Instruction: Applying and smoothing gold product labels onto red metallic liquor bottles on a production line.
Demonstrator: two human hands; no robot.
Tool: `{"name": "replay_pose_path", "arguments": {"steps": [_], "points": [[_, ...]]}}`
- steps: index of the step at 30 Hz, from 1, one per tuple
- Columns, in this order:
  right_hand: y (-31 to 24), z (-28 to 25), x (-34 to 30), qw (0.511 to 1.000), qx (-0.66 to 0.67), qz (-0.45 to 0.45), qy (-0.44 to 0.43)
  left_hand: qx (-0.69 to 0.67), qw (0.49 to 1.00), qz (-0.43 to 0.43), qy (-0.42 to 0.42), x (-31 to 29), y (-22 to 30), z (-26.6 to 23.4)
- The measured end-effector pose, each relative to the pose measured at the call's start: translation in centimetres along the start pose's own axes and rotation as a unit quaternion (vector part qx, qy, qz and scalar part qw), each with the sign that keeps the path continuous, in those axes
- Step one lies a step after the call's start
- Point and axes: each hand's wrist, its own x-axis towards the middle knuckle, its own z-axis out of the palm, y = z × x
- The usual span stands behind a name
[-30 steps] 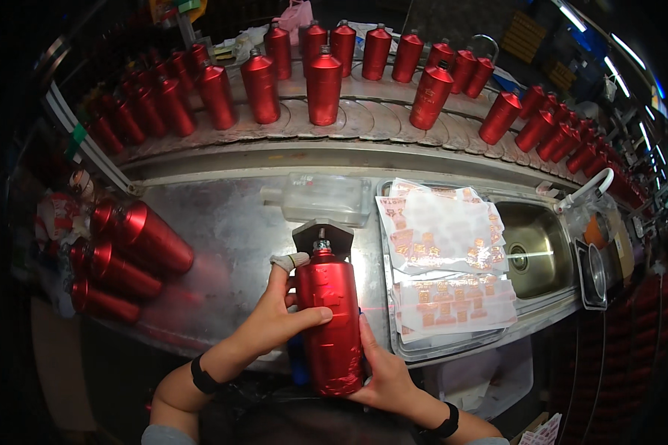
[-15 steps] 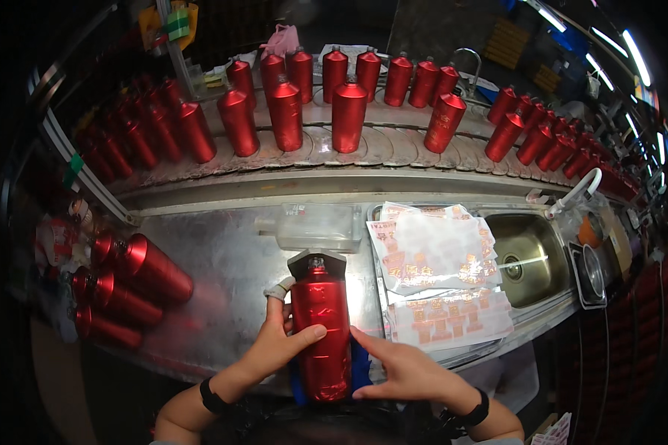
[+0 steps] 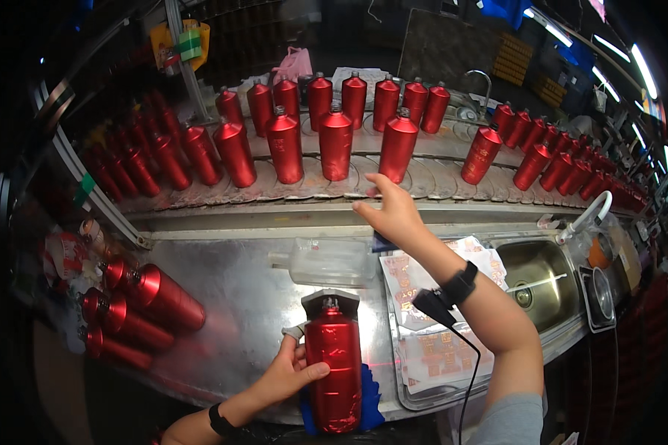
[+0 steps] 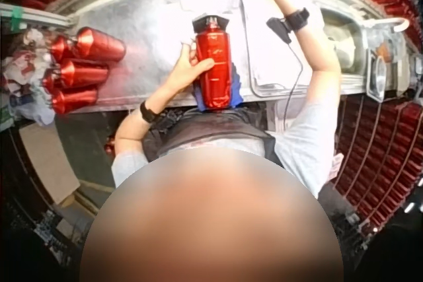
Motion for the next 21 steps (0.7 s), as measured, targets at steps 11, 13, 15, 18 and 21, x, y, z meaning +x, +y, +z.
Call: {"name": "replay_pose_path", "arguments": {"steps": [11, 13, 15, 18, 21], "points": [[-1.1, 6.7, 14.5, 0.955, -0.210, -0.021, 0.206, -0.004, 0.999, -0.023, -0.022, -0.1, -1.2, -3.8], [0.2, 5.0, 15.5, 0.940, -0.236, 0.047, 0.242, -0.007, 1.000, -0.017, -0.023, -0.1, -1.9, -4.9], [2.6, 2.2, 16.5, 0.903, -0.291, 0.095, 0.302, -0.031, 0.999, 0.014, 0.010, -0.8, -1.2, -3.7], [5.7, -2.3, 16.7, 0.871, -0.323, 0.264, 0.261, -0.049, 0.998, 0.040, 0.031, -1.5, -1.0, -3.7], [14.6, -8.6, 16.7, 0.893, -0.277, 0.331, 0.127, -0.027, 0.999, -0.023, -0.009, 0.0, -1.6, -3.8]]}}
